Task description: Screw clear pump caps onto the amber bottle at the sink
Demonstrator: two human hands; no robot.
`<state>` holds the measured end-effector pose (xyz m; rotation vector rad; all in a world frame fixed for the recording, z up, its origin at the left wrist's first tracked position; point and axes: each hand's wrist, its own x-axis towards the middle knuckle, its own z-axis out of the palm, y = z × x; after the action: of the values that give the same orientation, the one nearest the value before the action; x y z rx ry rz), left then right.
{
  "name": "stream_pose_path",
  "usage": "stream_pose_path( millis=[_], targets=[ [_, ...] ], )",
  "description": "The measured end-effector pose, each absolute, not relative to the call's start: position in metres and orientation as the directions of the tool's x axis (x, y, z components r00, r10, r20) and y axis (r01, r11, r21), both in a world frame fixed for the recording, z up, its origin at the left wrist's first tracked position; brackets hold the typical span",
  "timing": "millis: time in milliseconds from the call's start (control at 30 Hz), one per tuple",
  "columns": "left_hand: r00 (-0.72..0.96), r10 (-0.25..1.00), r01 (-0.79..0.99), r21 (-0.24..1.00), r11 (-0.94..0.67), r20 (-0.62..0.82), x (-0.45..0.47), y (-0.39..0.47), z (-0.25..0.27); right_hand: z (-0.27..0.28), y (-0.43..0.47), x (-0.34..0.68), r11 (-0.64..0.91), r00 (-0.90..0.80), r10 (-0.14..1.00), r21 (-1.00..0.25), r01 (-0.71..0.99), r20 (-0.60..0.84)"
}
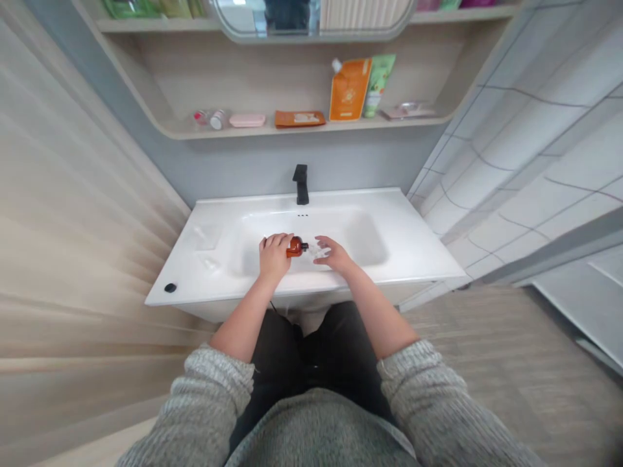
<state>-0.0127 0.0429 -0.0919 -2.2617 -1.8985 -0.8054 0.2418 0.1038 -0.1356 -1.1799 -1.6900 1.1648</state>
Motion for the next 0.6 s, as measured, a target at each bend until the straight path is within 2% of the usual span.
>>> stream_pose_path(
  millis=[600],
  targets=[
    [0.089, 0.915, 0.941, 0.267, -0.207, 0.394, -0.0111, 0.039, -0.0855, -0.1311, 0.1022, 0.2402, 0.141, -0.278, 0.959, -0.948, 0.284, 0.059]
  ],
)
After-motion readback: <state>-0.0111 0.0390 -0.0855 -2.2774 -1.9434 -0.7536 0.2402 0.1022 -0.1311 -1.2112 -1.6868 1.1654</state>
